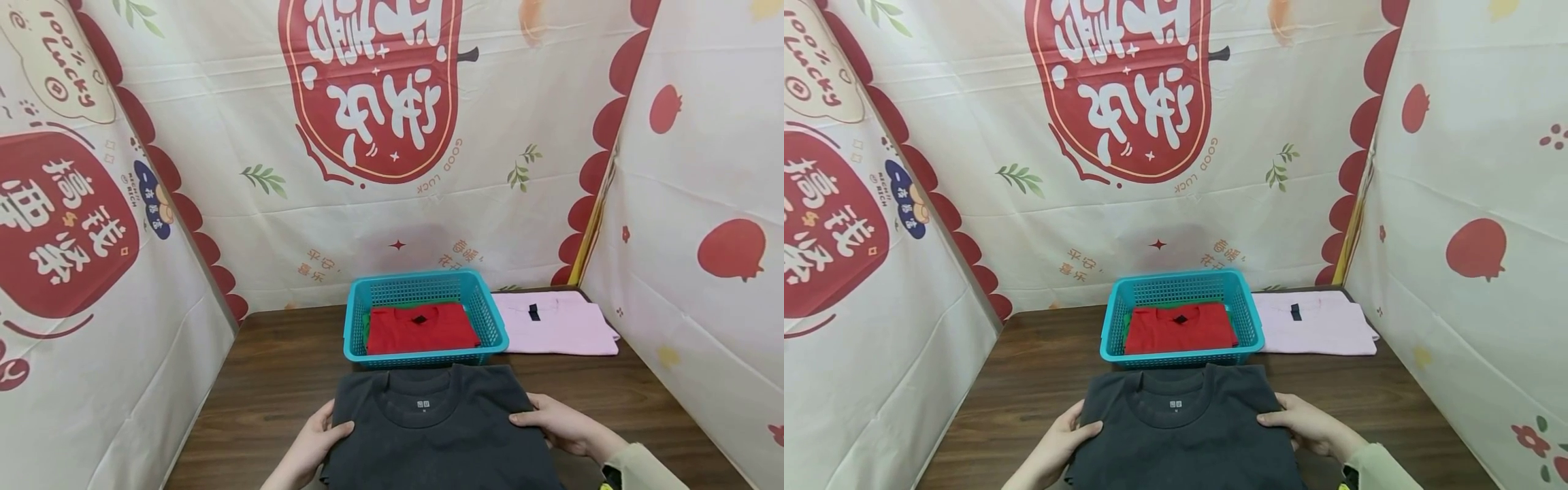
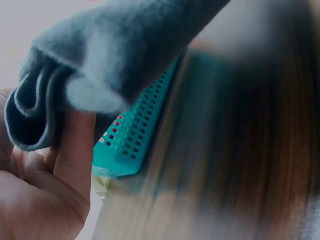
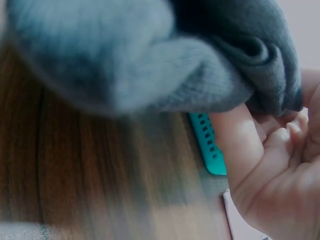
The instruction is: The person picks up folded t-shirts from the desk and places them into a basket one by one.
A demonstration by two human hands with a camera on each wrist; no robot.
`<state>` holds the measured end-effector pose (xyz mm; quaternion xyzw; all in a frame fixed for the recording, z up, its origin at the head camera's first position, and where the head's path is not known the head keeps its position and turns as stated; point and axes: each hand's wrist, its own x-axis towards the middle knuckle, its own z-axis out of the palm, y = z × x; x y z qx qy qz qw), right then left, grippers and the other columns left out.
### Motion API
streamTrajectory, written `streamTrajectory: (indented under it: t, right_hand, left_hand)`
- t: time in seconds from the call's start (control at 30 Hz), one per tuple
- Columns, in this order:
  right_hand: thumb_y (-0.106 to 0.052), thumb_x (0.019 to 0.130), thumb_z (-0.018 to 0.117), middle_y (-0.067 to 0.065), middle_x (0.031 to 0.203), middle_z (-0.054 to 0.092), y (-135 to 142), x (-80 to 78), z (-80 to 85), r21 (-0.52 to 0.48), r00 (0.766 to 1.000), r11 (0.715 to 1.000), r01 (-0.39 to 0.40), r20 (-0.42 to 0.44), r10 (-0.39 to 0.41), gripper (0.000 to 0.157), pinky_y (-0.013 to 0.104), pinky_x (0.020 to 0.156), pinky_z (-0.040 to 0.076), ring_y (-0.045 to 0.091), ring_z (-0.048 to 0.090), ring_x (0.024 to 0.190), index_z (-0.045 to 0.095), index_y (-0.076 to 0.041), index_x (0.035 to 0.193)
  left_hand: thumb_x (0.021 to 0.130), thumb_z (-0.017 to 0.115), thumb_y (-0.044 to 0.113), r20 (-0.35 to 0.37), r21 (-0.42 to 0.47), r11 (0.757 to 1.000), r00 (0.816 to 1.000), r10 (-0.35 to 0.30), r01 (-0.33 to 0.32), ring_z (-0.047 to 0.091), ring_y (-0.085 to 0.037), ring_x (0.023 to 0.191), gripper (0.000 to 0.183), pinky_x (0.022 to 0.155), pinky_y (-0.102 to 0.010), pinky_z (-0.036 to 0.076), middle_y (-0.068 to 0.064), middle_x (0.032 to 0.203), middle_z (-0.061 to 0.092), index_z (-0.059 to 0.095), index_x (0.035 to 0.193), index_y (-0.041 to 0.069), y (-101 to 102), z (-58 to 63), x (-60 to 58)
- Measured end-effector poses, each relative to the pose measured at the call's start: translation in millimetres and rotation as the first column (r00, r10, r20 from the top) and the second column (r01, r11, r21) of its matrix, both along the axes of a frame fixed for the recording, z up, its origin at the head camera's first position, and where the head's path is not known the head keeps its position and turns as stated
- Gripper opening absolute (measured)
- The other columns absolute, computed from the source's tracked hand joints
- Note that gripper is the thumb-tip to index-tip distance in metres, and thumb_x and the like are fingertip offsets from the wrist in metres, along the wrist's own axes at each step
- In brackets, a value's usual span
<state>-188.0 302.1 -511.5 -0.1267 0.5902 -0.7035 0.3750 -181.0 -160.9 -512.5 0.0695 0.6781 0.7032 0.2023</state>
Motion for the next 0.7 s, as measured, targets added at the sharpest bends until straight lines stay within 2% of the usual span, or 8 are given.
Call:
streamTrajectory:
  t: [0.27,0.5,0.7]
  right_hand:
    - [-0.01,0.103,0.04,0.017,0.116,0.064,-1.4,2.5,14.4,-0.005,1.0,1.0,-0.007,-0.016,0.006,0.035,0.029,0.071,0.055,0.017,0.067,0.087,0.043,0.002,0.136]
    - [-0.011,0.104,0.039,0.017,0.12,0.061,-1.1,3.9,24.0,-0.007,0.999,1.0,-0.007,-0.036,0.007,0.036,0.039,0.081,0.055,0.026,0.065,0.101,0.042,0.002,0.137]
    - [-0.01,0.103,0.038,0.018,0.12,0.061,-1.4,3.4,31.9,-0.014,0.997,1.0,-0.022,-0.073,0.021,0.033,0.038,0.08,0.055,0.027,0.064,0.101,0.043,0.003,0.134]
  left_hand:
    - [0.095,0.063,0.022,-0.016,-0.023,1.0,1.0,-0.007,0.006,0.064,-0.027,0.102,0.069,0.08,-0.04,0.054,-0.019,0.135,0.052,0.028,0.148,-0.005,-1.1,14.1,1.2]
    - [0.095,0.063,0.021,-0.033,-0.025,1.0,0.999,-0.011,0.01,0.063,-0.027,0.102,0.069,0.08,-0.04,0.054,-0.02,0.132,0.054,0.028,0.149,-0.004,-2.3,26.4,3.0]
    - [0.095,0.062,0.02,-0.08,-0.009,0.999,0.996,-0.032,0.031,0.063,-0.027,0.104,0.067,0.081,-0.039,0.054,-0.021,0.134,0.053,0.029,0.149,-0.003,-5.3,34.9,3.6]
